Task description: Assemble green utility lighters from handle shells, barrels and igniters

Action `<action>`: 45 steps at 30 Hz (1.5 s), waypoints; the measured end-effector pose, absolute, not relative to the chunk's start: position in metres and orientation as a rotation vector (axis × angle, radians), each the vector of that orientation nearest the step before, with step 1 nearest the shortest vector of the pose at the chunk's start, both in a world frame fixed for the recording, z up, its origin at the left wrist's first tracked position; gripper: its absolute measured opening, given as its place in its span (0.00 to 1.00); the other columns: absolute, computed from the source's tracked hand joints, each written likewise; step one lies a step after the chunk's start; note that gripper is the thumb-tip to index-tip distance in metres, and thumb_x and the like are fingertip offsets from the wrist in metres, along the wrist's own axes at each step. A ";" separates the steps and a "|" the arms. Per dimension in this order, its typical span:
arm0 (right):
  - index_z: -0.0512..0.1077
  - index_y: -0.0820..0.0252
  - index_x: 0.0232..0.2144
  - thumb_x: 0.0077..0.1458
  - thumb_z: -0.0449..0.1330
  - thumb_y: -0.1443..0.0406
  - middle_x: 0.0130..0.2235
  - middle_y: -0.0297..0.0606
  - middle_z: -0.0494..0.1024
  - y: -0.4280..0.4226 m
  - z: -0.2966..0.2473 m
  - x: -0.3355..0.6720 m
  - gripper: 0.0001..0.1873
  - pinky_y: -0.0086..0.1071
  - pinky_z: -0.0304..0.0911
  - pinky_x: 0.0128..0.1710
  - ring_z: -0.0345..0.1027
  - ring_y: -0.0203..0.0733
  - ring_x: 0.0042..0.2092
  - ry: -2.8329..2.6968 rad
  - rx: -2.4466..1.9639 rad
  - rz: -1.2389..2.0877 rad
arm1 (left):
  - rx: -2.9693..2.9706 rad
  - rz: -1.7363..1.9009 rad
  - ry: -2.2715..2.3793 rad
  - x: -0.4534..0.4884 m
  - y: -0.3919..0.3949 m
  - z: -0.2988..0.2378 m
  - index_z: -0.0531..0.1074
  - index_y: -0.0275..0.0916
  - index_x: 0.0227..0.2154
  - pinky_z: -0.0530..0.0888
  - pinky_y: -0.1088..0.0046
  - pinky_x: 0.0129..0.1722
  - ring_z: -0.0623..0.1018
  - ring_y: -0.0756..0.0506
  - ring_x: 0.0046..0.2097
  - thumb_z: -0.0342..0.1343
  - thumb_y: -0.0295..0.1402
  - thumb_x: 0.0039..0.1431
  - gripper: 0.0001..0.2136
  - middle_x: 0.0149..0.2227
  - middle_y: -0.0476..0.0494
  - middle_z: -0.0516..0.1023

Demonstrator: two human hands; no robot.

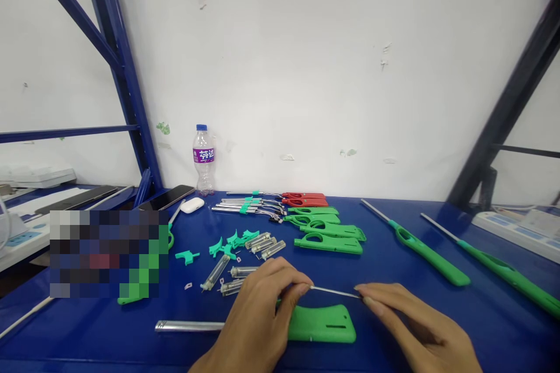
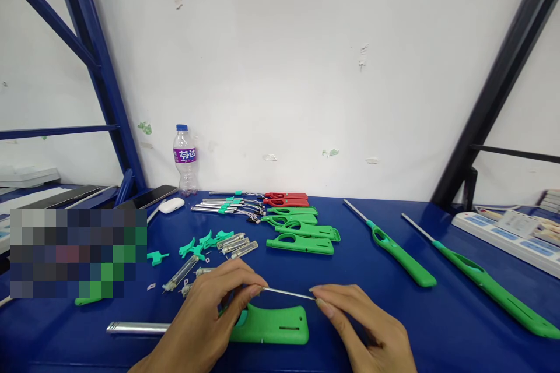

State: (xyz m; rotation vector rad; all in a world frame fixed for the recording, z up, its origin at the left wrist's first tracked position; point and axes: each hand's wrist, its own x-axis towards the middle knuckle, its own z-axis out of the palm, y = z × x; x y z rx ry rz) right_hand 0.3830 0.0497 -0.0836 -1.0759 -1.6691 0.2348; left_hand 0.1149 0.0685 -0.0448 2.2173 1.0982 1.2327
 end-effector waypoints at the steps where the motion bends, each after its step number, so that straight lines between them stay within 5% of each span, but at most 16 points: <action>1: 0.89 0.46 0.43 0.64 0.70 0.57 0.44 0.35 0.91 0.049 -0.083 0.383 0.08 0.27 0.83 0.46 0.88 0.47 0.43 -1.644 -1.073 0.239 | 2.225 1.233 1.082 0.115 0.068 -0.044 0.85 0.45 0.40 0.74 0.74 0.39 0.81 0.47 0.37 0.56 0.26 0.73 0.12 0.38 0.49 0.84; 11: 0.88 0.52 0.34 0.63 0.71 0.58 0.40 0.40 0.90 0.042 -0.074 0.376 0.08 0.30 0.84 0.40 0.87 0.50 0.40 -1.543 -1.040 0.218 | 2.397 1.346 0.938 0.115 0.063 -0.052 0.83 0.48 0.54 0.75 0.75 0.33 0.82 0.48 0.36 0.55 0.22 0.72 0.17 0.40 0.48 0.82; 15: 0.86 0.54 0.32 0.60 0.73 0.58 0.39 0.41 0.88 0.040 -0.071 0.369 0.08 0.29 0.83 0.36 0.86 0.48 0.38 -1.436 -1.007 0.188 | 2.456 1.416 0.897 0.114 0.062 -0.053 0.77 0.48 0.61 0.78 0.69 0.47 0.83 0.48 0.40 0.56 0.20 0.71 0.21 0.41 0.49 0.83; 18: 0.84 0.53 0.37 0.58 0.74 0.62 0.36 0.35 0.87 0.040 -0.066 0.362 0.04 0.25 0.82 0.34 0.85 0.43 0.35 -1.309 -0.945 0.160 | 2.469 1.447 0.874 0.118 0.062 -0.049 0.74 0.47 0.63 0.77 0.68 0.52 0.81 0.48 0.42 0.57 0.19 0.70 0.24 0.41 0.51 0.84; 24: 0.81 0.54 0.44 0.54 0.75 0.71 0.38 0.34 0.87 0.040 -0.044 0.349 0.16 0.29 0.84 0.36 0.84 0.42 0.36 -1.204 -0.723 0.021 | 2.488 1.362 0.877 0.141 0.063 -0.045 0.66 0.51 0.67 0.79 0.70 0.45 0.80 0.46 0.42 0.58 0.17 0.66 0.31 0.42 0.54 0.84; 36: 0.80 0.42 0.59 0.66 0.67 0.69 0.42 0.33 0.85 0.037 -0.023 0.344 0.22 0.32 0.79 0.41 0.80 0.41 0.39 -1.527 -0.797 0.096 | 2.452 1.112 1.019 0.159 0.067 -0.068 0.67 0.56 0.66 0.79 0.56 0.58 0.84 0.44 0.46 0.61 0.16 0.65 0.33 0.43 0.57 0.86; 41: 0.76 0.39 0.64 0.68 0.65 0.71 0.44 0.31 0.85 0.042 -0.021 0.347 0.27 0.29 0.78 0.43 0.80 0.39 0.40 -1.670 -0.808 0.062 | 2.473 1.045 1.043 0.166 0.068 -0.065 0.69 0.54 0.65 0.80 0.64 0.49 0.86 0.43 0.44 0.65 0.13 0.60 0.36 0.41 0.57 0.86; 45: 0.75 0.43 0.64 0.69 0.64 0.70 0.42 0.31 0.85 0.047 -0.024 0.342 0.25 0.26 0.78 0.43 0.80 0.37 0.38 -1.720 -0.835 0.041 | 2.506 1.007 1.058 0.167 0.068 -0.063 0.75 0.48 0.55 0.79 0.73 0.38 0.85 0.45 0.39 0.64 0.16 0.63 0.23 0.38 0.55 0.85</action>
